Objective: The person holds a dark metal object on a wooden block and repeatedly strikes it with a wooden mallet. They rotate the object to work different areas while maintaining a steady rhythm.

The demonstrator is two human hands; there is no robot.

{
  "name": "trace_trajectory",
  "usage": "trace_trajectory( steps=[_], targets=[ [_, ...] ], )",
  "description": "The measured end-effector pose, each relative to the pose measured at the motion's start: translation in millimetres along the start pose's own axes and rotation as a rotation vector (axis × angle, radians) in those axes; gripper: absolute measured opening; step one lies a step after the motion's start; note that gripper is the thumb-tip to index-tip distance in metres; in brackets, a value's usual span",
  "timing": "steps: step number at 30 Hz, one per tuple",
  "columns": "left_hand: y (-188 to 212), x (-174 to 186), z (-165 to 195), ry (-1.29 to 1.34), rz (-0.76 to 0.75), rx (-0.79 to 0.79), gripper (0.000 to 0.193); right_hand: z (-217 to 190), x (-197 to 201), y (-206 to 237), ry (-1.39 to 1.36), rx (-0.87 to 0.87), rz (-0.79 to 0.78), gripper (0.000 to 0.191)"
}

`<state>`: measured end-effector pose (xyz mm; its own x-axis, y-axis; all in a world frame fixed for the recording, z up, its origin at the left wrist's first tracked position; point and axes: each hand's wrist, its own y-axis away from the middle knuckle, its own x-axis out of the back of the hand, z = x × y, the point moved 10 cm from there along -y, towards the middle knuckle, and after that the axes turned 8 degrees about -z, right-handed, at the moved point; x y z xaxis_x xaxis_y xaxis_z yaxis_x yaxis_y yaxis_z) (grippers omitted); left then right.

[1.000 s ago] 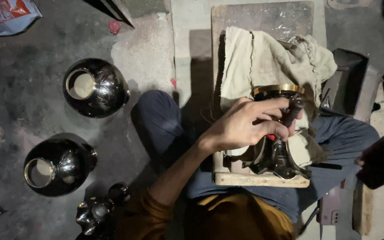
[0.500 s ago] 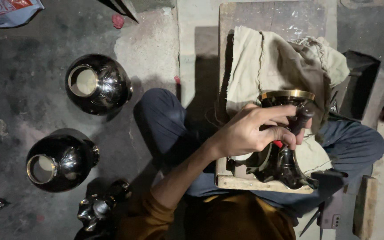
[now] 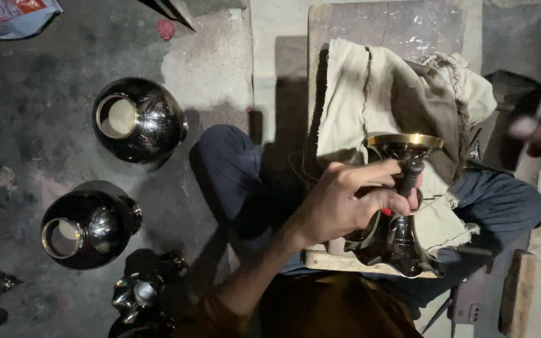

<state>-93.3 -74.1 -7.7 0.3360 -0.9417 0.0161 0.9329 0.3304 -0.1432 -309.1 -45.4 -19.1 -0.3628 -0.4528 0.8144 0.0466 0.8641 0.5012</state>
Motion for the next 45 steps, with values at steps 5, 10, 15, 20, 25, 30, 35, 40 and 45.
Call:
trace_trajectory(
  steps=[5, 10, 15, 20, 25, 30, 35, 40, 45],
  targets=[
    [7.1, 3.1, -7.6, -0.009, 0.112, 0.165, 0.014, -9.4, -6.9, -8.5, 0.214, 0.02, -0.145, 0.082],
    [17.7, 9.0, -5.3, -0.033, 0.249, 0.175, 0.017, -20.7, -3.0, -25.4, 0.371, 0.046, -0.222, 0.09],
    [26.9, 9.4, -13.6, 0.152, 0.342, 0.208, 0.024, -48.4, 18.3, -42.0, 0.685, 0.066, -0.341, 0.098],
    [40.6, 8.4, -20.1, 0.264, 0.43, 0.221, 0.025, -80.2, 26.6, -39.4, 0.886, 0.048, -0.568, 0.068],
    [46.6, 10.1, -25.4, 0.192, 0.484, 0.264, 0.029, -109.5, 32.3, -43.4, 0.89, 0.038, -0.683, 0.061],
    [52.8, 10.4, -22.1, 0.183, 0.521, 0.273, 0.031, -135.2, 44.9, -52.9, 0.758, 0.048, -0.627, 0.06],
    [54.2, 11.6, -20.0, 0.159, 0.521, 0.291, 0.03, -120.3, 36.3, -44.7, 0.845, -0.03, -0.774, 0.061],
    [53.4, 13.3, -14.6, 0.151, 0.536, 0.273, 0.025, -127.0, 35.1, -50.6, 0.74, 0.131, -0.623, 0.077],
    [40.8, 9.3, -6.9, 0.283, 0.43, 0.192, 0.024, -108.8, 64.4, -52.7, 0.578, -0.029, -0.374, 0.066]
  ],
)
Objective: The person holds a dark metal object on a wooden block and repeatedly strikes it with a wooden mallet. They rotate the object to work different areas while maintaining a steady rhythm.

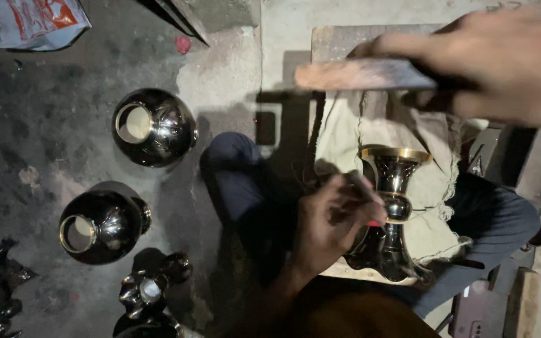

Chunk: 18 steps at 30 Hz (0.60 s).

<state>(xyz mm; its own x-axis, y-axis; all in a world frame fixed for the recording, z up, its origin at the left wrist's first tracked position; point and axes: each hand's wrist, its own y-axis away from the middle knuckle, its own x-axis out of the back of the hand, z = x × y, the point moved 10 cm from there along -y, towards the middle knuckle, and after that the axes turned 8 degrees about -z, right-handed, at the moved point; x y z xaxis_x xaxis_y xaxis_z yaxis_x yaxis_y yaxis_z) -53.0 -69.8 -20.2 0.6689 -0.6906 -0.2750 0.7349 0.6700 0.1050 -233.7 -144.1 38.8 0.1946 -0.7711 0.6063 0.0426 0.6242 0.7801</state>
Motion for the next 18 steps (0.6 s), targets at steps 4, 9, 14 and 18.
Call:
trace_trajectory(
  steps=[4, 9, 14, 18],
  targets=[
    [-8.9, -8.9, 8.4, -0.193, -0.076, -0.046, 0.017, 3.4, 0.9, 11.4, 0.014, -0.01, 0.18, 0.068],
    [-11.1, -10.8, 5.1, -0.256, -0.082, -0.001, 0.019, 11.0, -24.0, 16.2, 0.001, -0.017, 0.306, 0.07],
    [-12.8, -10.4, 6.9, -0.319, -0.09, -0.006, 0.018, 9.3, -19.7, 28.4, -0.165, 0.123, 0.518, 0.075],
    [-13.0, -9.8, 14.0, -0.35, -0.051, -0.041, 0.022, -2.6, -32.9, 22.8, -0.163, 0.179, 0.239, 0.085]
  ],
)
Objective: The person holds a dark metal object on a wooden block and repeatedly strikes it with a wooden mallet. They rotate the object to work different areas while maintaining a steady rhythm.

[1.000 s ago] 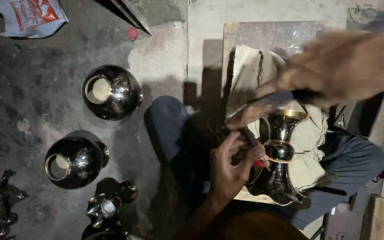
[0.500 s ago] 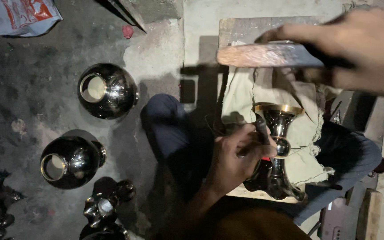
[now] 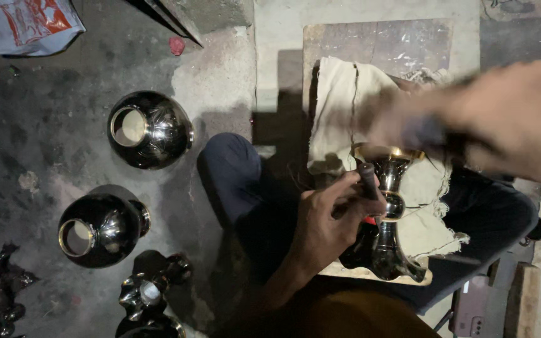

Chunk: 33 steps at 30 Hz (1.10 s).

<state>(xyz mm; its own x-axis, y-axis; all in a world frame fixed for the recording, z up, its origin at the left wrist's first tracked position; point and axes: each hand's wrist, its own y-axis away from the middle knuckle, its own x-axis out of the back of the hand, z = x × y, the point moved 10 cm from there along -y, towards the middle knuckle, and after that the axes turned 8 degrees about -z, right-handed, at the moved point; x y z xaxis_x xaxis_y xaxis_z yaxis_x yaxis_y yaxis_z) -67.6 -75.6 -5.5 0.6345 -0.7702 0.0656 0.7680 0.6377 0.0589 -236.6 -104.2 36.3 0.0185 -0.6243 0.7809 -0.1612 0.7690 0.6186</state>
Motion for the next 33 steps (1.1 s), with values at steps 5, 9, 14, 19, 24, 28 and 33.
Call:
trace_trajectory(
  steps=[5, 9, 14, 19, 24, 28, 33],
  targets=[
    [1.4, -1.0, -2.2, 0.069, 0.005, 0.078, 0.023, 6.6, -8.0, -7.2, 0.016, -0.126, -0.197, 0.073],
    [3.7, -1.2, -1.8, -0.093, 0.003, 0.114, 0.021, 1.2, -24.1, -10.5, 0.154, -0.048, -0.327, 0.081],
    [6.8, 2.3, 0.5, -0.078, 0.074, 0.086, 0.026, 12.4, -40.0, -7.4, 0.329, -0.061, -0.454, 0.081],
    [10.8, 3.9, -1.6, -0.087, 0.088, 0.161, 0.034, 12.0, -21.8, -4.4, 0.192, -0.013, -0.227, 0.073],
    [14.2, 6.5, -4.1, -0.19, 0.085, 0.234, 0.038, 20.1, -32.7, 1.2, 0.277, -0.105, -0.28, 0.053],
    [9.6, 0.3, 13.2, -0.216, 0.075, -0.034, 0.034, 23.9, -41.8, 5.5, 0.263, -0.155, -0.367, 0.076],
    [10.4, -8.7, 19.1, -0.309, 0.043, -0.208, 0.014, 24.7, -10.1, 12.4, -0.028, -0.187, -0.023, 0.075]
  ],
)
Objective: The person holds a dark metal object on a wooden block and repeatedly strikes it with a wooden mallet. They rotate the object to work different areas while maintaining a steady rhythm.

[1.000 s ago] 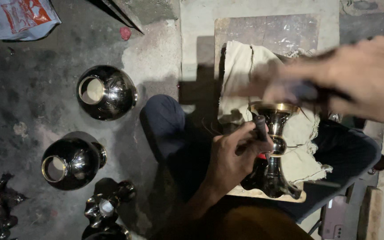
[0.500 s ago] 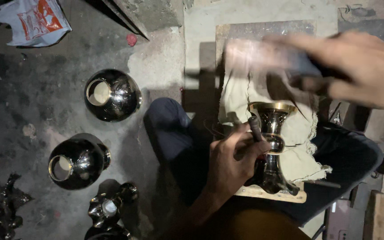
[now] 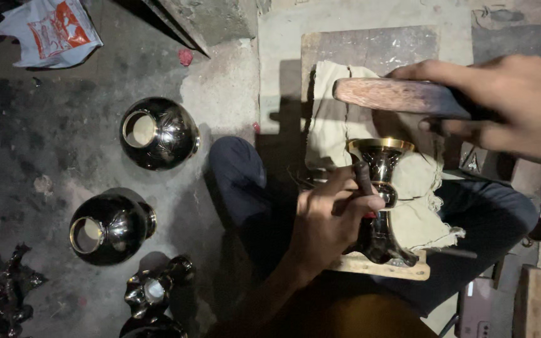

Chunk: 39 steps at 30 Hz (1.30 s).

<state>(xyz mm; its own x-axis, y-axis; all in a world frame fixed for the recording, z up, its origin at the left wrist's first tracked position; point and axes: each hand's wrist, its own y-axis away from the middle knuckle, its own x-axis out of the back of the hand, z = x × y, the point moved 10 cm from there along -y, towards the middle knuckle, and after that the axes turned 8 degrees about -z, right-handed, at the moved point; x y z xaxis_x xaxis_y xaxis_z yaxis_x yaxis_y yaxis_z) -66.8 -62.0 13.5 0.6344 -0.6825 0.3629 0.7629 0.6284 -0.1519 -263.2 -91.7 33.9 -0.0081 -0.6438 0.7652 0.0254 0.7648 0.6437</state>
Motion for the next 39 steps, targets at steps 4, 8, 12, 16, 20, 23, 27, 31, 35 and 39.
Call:
trace_trajectory(
  steps=[4, 8, 12, 16, 20, 23, 27, 31, 35, 39],
  targets=[
    [4.4, 4.4, -2.9, 0.04, 0.07, 0.039, 0.018, 6.5, -5.2, 7.9, 0.106, -0.09, -0.006, 0.074],
    [5.0, 5.6, 20.3, -0.189, 0.097, -0.152, 0.011, -0.7, 3.6, 14.7, 0.179, -0.036, 0.164, 0.079],
    [8.4, 4.0, 29.8, -0.354, 0.115, -0.238, 0.017, -1.0, 3.8, 16.8, -0.022, 0.026, 0.224, 0.067],
    [11.4, 3.1, 28.4, -0.352, 0.128, -0.226, 0.019, -3.7, -19.6, 12.3, 0.226, 0.031, -0.005, 0.078],
    [8.7, 3.6, 19.9, -0.217, 0.134, -0.165, 0.019, 12.4, -24.5, 10.6, 0.049, -0.051, -0.102, 0.068],
    [5.4, 10.1, 16.3, -0.077, 0.193, -0.169, 0.032, 14.5, -37.0, 4.4, 0.419, -0.011, -0.235, 0.087],
    [1.0, 16.1, 18.7, -0.088, 0.213, -0.189, 0.044, -2.2, -4.7, 2.3, -0.265, 0.368, 0.098, 0.086],
    [-8.5, 9.8, 5.8, -0.075, 0.056, -0.018, 0.039, 35.7, -30.1, -8.9, -0.108, 0.018, 0.029, 0.06],
    [-17.1, 5.7, 3.8, -0.027, -0.048, 0.053, 0.035, 59.4, -2.5, 7.7, -0.624, 0.176, 0.563, 0.084],
    [-22.8, -8.1, -10.2, -0.068, -0.224, 0.247, 0.031, 57.8, -58.9, -17.0, -0.28, 0.342, 0.152, 0.102]
  ],
)
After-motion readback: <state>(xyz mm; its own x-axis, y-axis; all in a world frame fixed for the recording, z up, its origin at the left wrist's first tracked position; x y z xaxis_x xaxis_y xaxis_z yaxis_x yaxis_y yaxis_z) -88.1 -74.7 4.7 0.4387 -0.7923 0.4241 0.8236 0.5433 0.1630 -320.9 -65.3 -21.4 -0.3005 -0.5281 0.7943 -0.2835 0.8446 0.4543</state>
